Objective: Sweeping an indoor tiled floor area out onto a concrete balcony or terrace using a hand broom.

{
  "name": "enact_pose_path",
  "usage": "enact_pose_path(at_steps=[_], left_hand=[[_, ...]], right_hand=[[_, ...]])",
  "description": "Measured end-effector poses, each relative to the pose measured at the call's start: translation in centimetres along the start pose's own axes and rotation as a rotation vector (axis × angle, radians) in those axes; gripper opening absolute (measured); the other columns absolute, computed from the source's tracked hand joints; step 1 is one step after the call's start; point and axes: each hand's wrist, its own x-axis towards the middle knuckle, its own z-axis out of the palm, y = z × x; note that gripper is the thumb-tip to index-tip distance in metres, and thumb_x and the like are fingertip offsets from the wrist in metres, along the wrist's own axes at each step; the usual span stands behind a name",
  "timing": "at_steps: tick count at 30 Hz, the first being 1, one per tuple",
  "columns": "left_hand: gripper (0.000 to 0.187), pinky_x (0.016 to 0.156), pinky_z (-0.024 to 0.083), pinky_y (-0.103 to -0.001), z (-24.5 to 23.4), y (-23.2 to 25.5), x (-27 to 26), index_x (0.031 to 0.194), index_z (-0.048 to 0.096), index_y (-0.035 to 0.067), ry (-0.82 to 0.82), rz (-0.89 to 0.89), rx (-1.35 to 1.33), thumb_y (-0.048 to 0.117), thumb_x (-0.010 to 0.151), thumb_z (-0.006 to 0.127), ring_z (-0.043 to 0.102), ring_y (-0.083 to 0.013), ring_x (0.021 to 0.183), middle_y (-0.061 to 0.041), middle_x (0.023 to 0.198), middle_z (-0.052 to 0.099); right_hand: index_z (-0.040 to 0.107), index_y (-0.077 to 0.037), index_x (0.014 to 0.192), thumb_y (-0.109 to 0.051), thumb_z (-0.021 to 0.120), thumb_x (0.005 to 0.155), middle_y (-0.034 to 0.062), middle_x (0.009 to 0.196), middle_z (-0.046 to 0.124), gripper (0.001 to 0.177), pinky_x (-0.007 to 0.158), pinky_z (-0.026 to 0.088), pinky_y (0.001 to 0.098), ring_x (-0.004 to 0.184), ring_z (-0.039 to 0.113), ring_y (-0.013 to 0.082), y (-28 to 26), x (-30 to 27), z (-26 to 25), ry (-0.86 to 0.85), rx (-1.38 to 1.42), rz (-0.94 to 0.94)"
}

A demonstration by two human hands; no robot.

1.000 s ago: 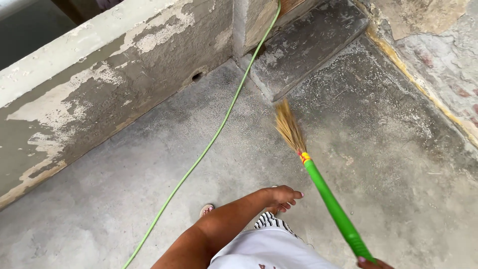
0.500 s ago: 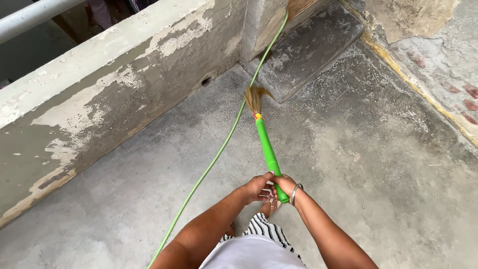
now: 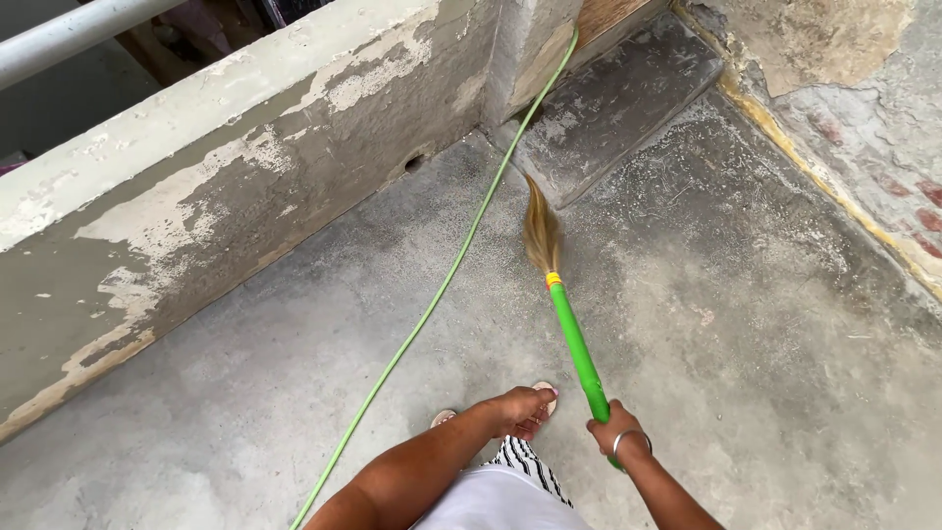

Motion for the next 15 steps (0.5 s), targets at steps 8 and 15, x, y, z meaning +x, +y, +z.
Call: enact_pose_path(at_steps=[8, 15], left_hand=[[0.056, 0.078, 0.054, -0.036, 0.5, 0.4, 1.8, 0.112, 0.06, 0.007, -0.033, 0.055, -0.008, 0.061, 0.098, 0.058, 0.059, -0.0187, 0.087, -0.007, 0.102, 0.059], [0.061, 0.083, 0.053, -0.041, 2.7, 0.5, 3.1, 0.134, 0.056, 0.013, 0.032, 0.027, 0.021, 0.059, 0.094, 0.06, 0.053, -0.0239, 0.1, -0.01, 0.119, 0.052]], right_hand=[[0.055, -0.009, 0.121, -0.029, 0.078, 0.083, 0.0154, 0.086, 0.073, 0.049, 0.07, 0.055, 0.0423, 0.072, 0.065, 0.025, 4.1, 2.9, 2.7, 0.158, -0.184, -0.288], [0.051, 0.0, 0.121, -0.019, 0.072, 0.089, 0.0143, 0.071, 0.066, 0.043, 0.046, 0.052, 0.0409, 0.051, 0.064, 0.0242, 0.6, 1.6, 4.7, -0.195, 0.291, -0.041]])
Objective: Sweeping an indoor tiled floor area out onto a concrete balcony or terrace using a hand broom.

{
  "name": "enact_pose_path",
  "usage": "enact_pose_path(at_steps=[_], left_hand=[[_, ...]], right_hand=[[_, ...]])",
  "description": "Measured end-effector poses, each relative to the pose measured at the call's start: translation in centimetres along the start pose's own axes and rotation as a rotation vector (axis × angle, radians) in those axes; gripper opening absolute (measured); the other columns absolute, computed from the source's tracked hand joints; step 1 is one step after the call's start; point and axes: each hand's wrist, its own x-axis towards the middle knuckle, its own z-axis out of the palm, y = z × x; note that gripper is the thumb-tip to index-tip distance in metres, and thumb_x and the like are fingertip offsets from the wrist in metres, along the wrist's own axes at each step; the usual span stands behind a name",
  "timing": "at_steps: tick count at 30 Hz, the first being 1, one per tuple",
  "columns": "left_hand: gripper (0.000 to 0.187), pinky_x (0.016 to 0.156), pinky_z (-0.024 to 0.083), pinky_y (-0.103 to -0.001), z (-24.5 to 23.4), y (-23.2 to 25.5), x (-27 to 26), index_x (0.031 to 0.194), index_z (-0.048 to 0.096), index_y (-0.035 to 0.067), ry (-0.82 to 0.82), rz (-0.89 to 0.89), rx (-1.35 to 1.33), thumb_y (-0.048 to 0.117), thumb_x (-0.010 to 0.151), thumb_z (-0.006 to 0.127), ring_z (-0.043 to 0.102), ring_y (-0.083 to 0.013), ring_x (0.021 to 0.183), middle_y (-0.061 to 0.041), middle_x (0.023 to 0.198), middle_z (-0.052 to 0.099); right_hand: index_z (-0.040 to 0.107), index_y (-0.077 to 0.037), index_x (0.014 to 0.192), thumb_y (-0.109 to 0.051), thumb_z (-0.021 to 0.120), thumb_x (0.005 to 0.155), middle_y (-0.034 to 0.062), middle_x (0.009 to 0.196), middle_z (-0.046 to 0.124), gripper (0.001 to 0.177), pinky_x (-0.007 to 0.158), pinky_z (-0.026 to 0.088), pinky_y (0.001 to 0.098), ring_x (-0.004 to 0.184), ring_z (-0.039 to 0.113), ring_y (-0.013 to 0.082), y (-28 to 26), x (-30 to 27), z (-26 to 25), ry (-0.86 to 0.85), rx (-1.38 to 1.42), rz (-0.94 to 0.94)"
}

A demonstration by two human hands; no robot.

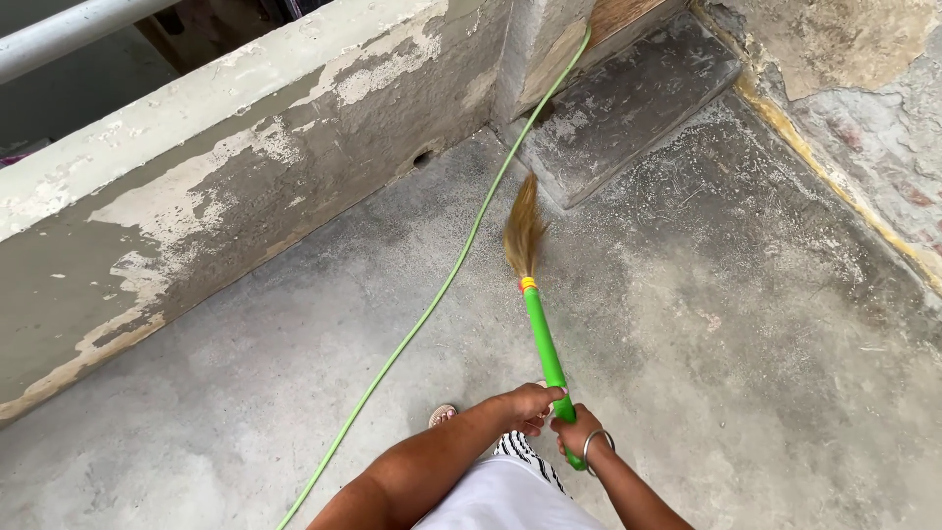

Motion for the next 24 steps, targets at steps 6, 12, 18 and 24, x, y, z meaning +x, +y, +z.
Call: enact_pose_path(at_steps=[6, 12, 18, 24], left_hand=[[0.076, 0.093, 0.054, -0.043, 0.6, 0.4, -0.4, 0.151, 0.043, 0.013, -0.017, -0.028, 0.025, 0.061, 0.094, 0.057, 0.054, -0.0312, 0.124, -0.016, 0.144, 0.05], [0.078, 0.094, 0.052, -0.043, 0.1, 0.8, -2.2, 0.155, 0.037, 0.014, -0.058, -0.019, -0.013, 0.06, 0.094, 0.054, 0.052, -0.0316, 0.129, -0.016, 0.148, 0.048], [0.08, 0.098, 0.053, -0.044, -0.9, 0.6, -1.3, 0.155, 0.037, 0.005, -0.036, -0.002, -0.043, 0.059, 0.099, 0.055, 0.051, -0.0328, 0.131, -0.019, 0.149, 0.046], [0.079, 0.1, 0.052, -0.044, -3.8, 0.8, -2.8, 0.15, 0.046, 0.007, 0.11, 0.049, -0.179, 0.059, 0.092, 0.059, 0.055, -0.0309, 0.13, -0.014, 0.145, 0.052]], right_hand=[[0.051, -0.006, 0.128, -0.025, 0.073, 0.087, 0.0099, 0.066, 0.061, 0.05, 0.044, 0.047, 0.0396, 0.05, 0.058, 0.0214, -0.8, -7.0, -1.6, 0.004, 0.041, 0.004], [0.057, -0.005, 0.122, -0.035, 0.082, 0.085, 0.0076, 0.072, 0.073, 0.053, 0.066, 0.054, 0.0322, 0.067, 0.072, 0.0181, 16.3, -1.0, -1.7, 0.077, -0.027, -0.307], [0.055, -0.007, 0.127, -0.027, 0.077, 0.086, 0.0067, 0.065, 0.062, 0.051, 0.05, 0.043, 0.0318, 0.053, 0.057, 0.0166, 5.5, -5.2, -1.4, 0.084, 0.108, -0.262], [0.053, -0.005, 0.117, -0.02, 0.072, 0.089, 0.0111, 0.07, 0.064, 0.037, 0.046, 0.048, 0.0373, 0.052, 0.061, 0.0195, -7.2, 6.1, 2.8, 0.053, 0.112, -0.27]])
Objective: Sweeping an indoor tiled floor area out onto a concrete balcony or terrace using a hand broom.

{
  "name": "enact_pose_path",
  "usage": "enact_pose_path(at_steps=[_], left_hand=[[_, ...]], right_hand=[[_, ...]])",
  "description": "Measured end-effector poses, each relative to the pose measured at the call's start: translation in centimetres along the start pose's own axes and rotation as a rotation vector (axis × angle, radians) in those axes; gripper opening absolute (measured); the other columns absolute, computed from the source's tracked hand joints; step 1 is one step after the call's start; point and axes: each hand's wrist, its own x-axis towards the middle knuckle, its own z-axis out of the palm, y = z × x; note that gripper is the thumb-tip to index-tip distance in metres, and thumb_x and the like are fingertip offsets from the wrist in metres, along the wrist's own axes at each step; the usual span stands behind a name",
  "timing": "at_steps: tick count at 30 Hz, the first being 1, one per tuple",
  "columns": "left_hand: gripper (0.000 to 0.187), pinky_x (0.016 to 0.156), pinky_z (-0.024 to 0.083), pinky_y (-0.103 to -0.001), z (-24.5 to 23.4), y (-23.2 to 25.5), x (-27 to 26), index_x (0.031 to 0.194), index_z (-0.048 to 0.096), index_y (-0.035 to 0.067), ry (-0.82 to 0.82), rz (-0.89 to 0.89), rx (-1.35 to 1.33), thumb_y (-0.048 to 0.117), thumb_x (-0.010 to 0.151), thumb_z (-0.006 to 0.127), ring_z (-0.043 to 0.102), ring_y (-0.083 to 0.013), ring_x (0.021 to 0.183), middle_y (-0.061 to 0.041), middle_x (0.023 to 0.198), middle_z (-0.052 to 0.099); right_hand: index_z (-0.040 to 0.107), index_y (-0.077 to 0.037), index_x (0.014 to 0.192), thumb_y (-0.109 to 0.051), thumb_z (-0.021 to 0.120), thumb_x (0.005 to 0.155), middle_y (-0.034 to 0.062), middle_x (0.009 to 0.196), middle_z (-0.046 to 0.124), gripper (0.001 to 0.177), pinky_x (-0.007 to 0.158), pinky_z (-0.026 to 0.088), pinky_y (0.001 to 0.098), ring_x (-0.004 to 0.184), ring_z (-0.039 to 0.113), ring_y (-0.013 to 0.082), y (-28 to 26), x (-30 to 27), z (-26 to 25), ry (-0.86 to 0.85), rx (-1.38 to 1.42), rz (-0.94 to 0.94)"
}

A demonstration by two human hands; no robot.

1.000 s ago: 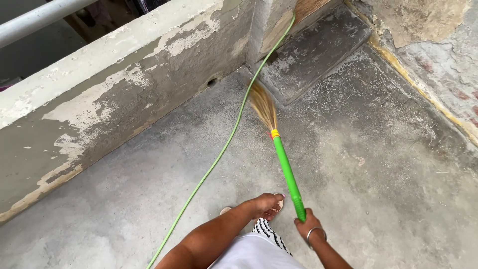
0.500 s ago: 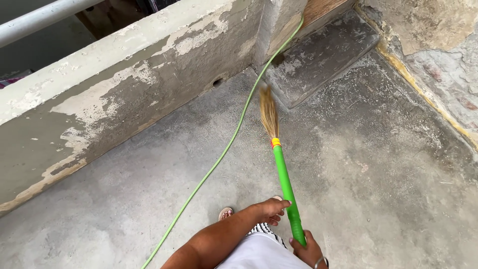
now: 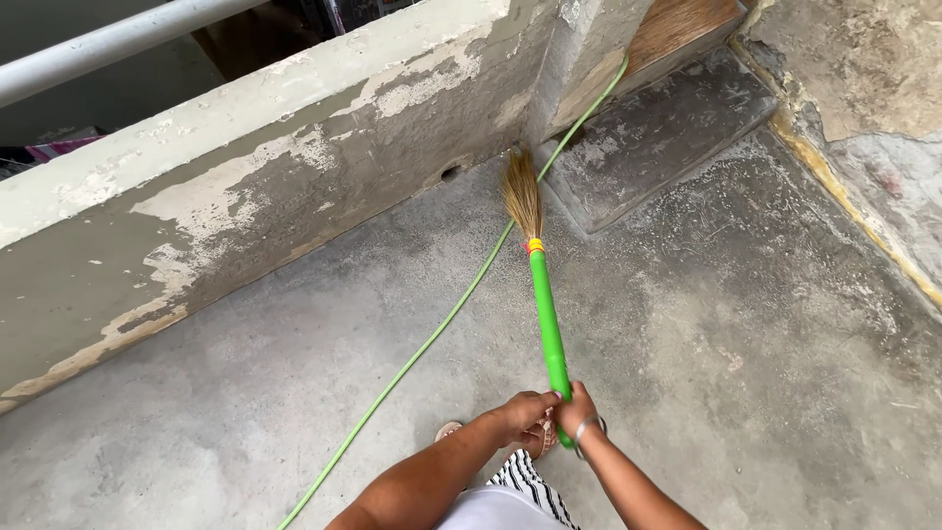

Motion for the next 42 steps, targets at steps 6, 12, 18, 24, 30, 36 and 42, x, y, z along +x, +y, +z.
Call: enact_pose_path(at_steps=[6, 12, 18, 24, 30, 36, 42], left_hand=[[0.08, 0.101, 0.051, -0.044, -2.7, -0.1, -1.8, 0.152, 0.044, 0.014, 0.109, -0.027, -0.072, 0.062, 0.09, 0.059, 0.054, -0.0285, 0.129, -0.009, 0.146, 0.052], [0.079, 0.098, 0.052, -0.043, -2.3, -0.3, -1.5, 0.151, 0.046, 0.011, 0.106, -0.03, -0.115, 0.062, 0.091, 0.06, 0.057, -0.027, 0.124, -0.01, 0.144, 0.056], [0.074, 0.097, 0.053, -0.043, -1.0, 0.7, -0.6, 0.148, 0.047, 0.012, 0.1, -0.014, -0.061, 0.06, 0.093, 0.056, 0.057, -0.0254, 0.12, -0.01, 0.141, 0.055], [0.065, 0.098, 0.053, -0.043, -0.7, 0.6, -0.4, 0.144, 0.052, 0.013, 0.091, -0.018, -0.044, 0.058, 0.097, 0.056, 0.055, -0.0256, 0.118, -0.01, 0.139, 0.053], [0.057, 0.085, 0.052, -0.042, -0.8, -0.4, 0.7, 0.129, 0.061, 0.008, 0.098, 0.039, -0.056, 0.056, 0.098, 0.056, 0.06, -0.0238, 0.095, -0.016, 0.117, 0.066], [0.057, 0.09, 0.048, -0.044, 0.2, 0.5, -2.2, 0.135, 0.051, 0.017, 0.145, 0.022, -0.029, 0.054, 0.093, 0.061, 0.064, -0.0201, 0.105, -0.008, 0.124, 0.066], [0.06, 0.09, 0.049, -0.042, 0.3, 1.7, -2.5, 0.137, 0.057, 0.018, 0.185, 0.09, -0.029, 0.056, 0.091, 0.06, 0.063, -0.0165, 0.105, -0.005, 0.118, 0.067]], right_hand=[[0.053, 0.0, 0.112, -0.02, 0.076, 0.09, 0.0132, 0.08, 0.069, 0.038, 0.055, 0.055, 0.0375, 0.063, 0.067, 0.0205, -6.5, 5.9, 2.4, -0.09, -0.164, 0.027], [0.048, -0.003, 0.117, -0.017, 0.074, 0.088, 0.0125, 0.069, 0.064, 0.041, 0.045, 0.051, 0.0388, 0.051, 0.061, 0.0218, -4.5, 3.9, -1.3, -0.227, -0.16, 0.09], [0.052, -0.011, 0.119, -0.019, 0.076, 0.086, 0.0076, 0.069, 0.061, 0.041, 0.043, 0.046, 0.0337, 0.051, 0.057, 0.017, -1.0, -1.6, -3.8, -0.382, 0.125, 0.219], [0.058, -0.012, 0.114, -0.03, 0.067, 0.089, 0.0048, 0.078, 0.063, 0.032, 0.051, 0.05, 0.0304, 0.062, 0.06, 0.0145, 0.4, -2.6, -2.0, -0.509, 0.464, 0.421], [0.062, -0.006, 0.103, -0.035, 0.066, 0.095, 0.0063, 0.083, 0.064, 0.03, 0.055, 0.052, 0.0285, 0.067, 0.063, 0.0145, 0.7, -2.2, -0.8, -0.622, 0.69, 0.401], [0.063, -0.009, 0.1, -0.034, 0.062, 0.094, 0.0053, 0.081, 0.064, 0.026, 0.054, 0.052, 0.0264, 0.065, 0.061, 0.0137, -0.6, -2.4, -0.6, -0.597, 0.702, 0.476], [0.063, -0.013, 0.098, -0.04, 0.063, 0.097, -0.0001, 0.074, 0.059, 0.027, 0.049, 0.048, 0.0233, 0.061, 0.057, 0.0097, 2.4, 0.9, -0.5, -0.635, 0.974, 0.482]])
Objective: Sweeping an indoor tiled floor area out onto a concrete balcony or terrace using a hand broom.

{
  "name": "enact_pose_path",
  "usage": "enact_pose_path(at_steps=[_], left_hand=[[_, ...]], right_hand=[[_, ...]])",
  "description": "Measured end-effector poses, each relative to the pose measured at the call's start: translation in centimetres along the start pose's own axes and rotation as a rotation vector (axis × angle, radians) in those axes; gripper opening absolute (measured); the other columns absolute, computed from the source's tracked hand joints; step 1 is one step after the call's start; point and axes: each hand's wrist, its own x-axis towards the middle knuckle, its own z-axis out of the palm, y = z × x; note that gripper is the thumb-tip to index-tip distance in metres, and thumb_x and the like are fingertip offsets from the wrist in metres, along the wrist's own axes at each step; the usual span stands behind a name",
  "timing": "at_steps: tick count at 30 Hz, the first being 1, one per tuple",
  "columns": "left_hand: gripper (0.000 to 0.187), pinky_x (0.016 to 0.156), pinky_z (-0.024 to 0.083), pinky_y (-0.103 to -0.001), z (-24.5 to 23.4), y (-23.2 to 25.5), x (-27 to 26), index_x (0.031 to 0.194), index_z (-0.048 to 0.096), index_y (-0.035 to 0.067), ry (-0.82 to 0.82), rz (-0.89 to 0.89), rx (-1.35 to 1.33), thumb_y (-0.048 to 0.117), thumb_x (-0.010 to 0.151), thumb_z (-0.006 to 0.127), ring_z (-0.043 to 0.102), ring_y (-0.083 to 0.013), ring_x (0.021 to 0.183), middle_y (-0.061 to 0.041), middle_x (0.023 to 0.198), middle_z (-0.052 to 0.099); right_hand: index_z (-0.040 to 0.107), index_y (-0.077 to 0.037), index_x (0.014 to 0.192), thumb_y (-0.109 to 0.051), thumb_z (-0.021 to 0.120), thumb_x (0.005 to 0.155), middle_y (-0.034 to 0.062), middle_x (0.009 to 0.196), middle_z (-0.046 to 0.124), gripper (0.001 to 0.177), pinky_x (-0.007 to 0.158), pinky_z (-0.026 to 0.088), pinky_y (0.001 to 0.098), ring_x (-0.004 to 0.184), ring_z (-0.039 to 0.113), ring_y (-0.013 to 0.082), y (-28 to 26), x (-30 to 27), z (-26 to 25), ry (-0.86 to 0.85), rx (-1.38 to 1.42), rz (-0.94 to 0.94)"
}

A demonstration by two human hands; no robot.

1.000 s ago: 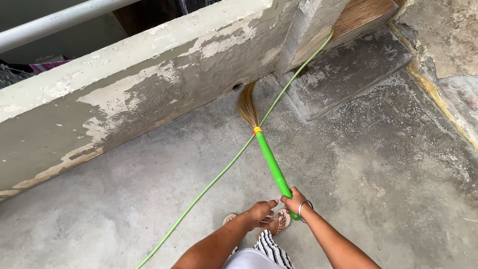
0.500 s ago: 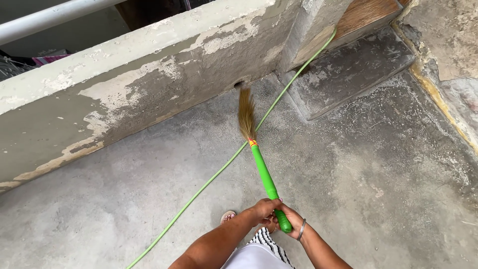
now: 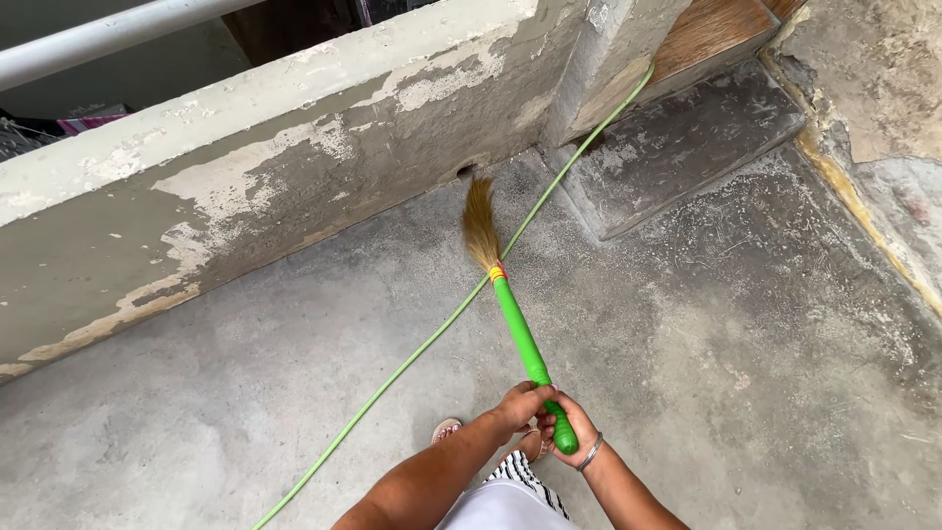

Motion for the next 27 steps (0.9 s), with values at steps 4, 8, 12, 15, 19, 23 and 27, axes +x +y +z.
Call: enact_pose_path(at_steps=[4, 8, 12, 15, 19, 23, 27], left_hand=[[0.059, 0.093, 0.051, -0.04, -0.3, 0.9, -1.2, 0.137, 0.056, 0.017, -0.037, 0.027, -0.145, 0.053, 0.089, 0.062, 0.066, -0.022, 0.101, -0.004, 0.114, 0.069], [0.066, 0.095, 0.05, -0.04, -0.3, -0.2, 0.2, 0.142, 0.054, 0.017, -0.023, 0.041, -0.1, 0.054, 0.089, 0.062, 0.065, -0.0172, 0.104, -0.006, 0.114, 0.07], [0.08, 0.1, 0.048, -0.043, 0.4, 0.0, 0.1, 0.156, 0.038, 0.02, 0.047, 0.02, -0.066, 0.056, 0.09, 0.065, 0.056, -0.0169, 0.118, -0.003, 0.132, 0.059], [0.084, 0.097, 0.051, -0.042, 0.3, 1.2, -1.9, 0.156, 0.037, 0.019, 0.071, 0.01, -0.077, 0.057, 0.087, 0.063, 0.06, -0.0252, 0.12, -0.01, 0.135, 0.063], [0.082, 0.1, 0.048, -0.043, -0.3, -0.1, -0.2, 0.151, 0.053, 0.014, 0.042, 0.056, -0.039, 0.06, 0.083, 0.061, 0.06, -0.0274, 0.126, -0.011, 0.139, 0.064], [0.088, 0.113, 0.041, -0.04, 0.3, -0.8, 0.7, 0.156, 0.041, 0.01, 0.134, 0.115, -0.023, 0.059, 0.087, 0.065, 0.054, -0.0296, 0.136, -0.02, 0.145, 0.058], [0.094, 0.116, 0.04, -0.043, -0.1, -0.7, 0.1, 0.158, 0.033, 0.008, 0.163, 0.067, -0.062, 0.058, 0.086, 0.066, 0.052, -0.0333, 0.14, -0.022, 0.148, 0.055]], right_hand=[[0.065, -0.011, 0.1, -0.049, 0.059, 0.09, 0.0016, 0.077, 0.062, 0.04, 0.051, 0.05, 0.0248, 0.063, 0.059, 0.0122, 0.1, -6.0, 7.1, 0.071, -0.084, 0.013], [0.066, -0.009, 0.098, -0.057, 0.06, 0.084, 0.0033, 0.076, 0.063, 0.051, 0.051, 0.051, 0.0263, 0.062, 0.06, 0.0149, -1.2, -3.0, 4.3, 0.089, -0.163, 0.056], [0.064, -0.012, 0.104, -0.049, 0.067, 0.093, 0.0044, 0.083, 0.064, 0.04, 0.061, 0.055, 0.0292, 0.071, 0.063, 0.0168, -2.1, -0.5, 2.7, 0.162, -0.233, -0.052], [0.064, -0.009, 0.107, -0.042, 0.06, 0.095, 0.008, 0.085, 0.065, 0.036, 0.062, 0.058, 0.0325, 0.073, 0.064, 0.02, -2.4, -2.1, 5.6, 0.158, -0.215, -0.033], [0.061, -0.002, 0.101, -0.042, 0.046, 0.097, 0.0138, 0.076, 0.062, 0.043, 0.052, 0.055, 0.0369, 0.061, 0.062, 0.0244, -1.7, -0.4, 5.1, 0.313, -0.39, 0.094], [0.06, -0.003, 0.097, -0.043, 0.052, 0.1, 0.0126, 0.071, 0.06, 0.04, 0.045, 0.05, 0.0369, 0.054, 0.058, 0.0236, 0.0, 3.7, 0.4, 0.351, -0.538, -0.011], [0.063, -0.002, 0.095, -0.041, 0.049, 0.099, 0.0138, 0.069, 0.062, 0.042, 0.045, 0.051, 0.0366, 0.053, 0.06, 0.0238, -0.1, 0.1, 3.9, 0.219, -0.448, 0.035]])
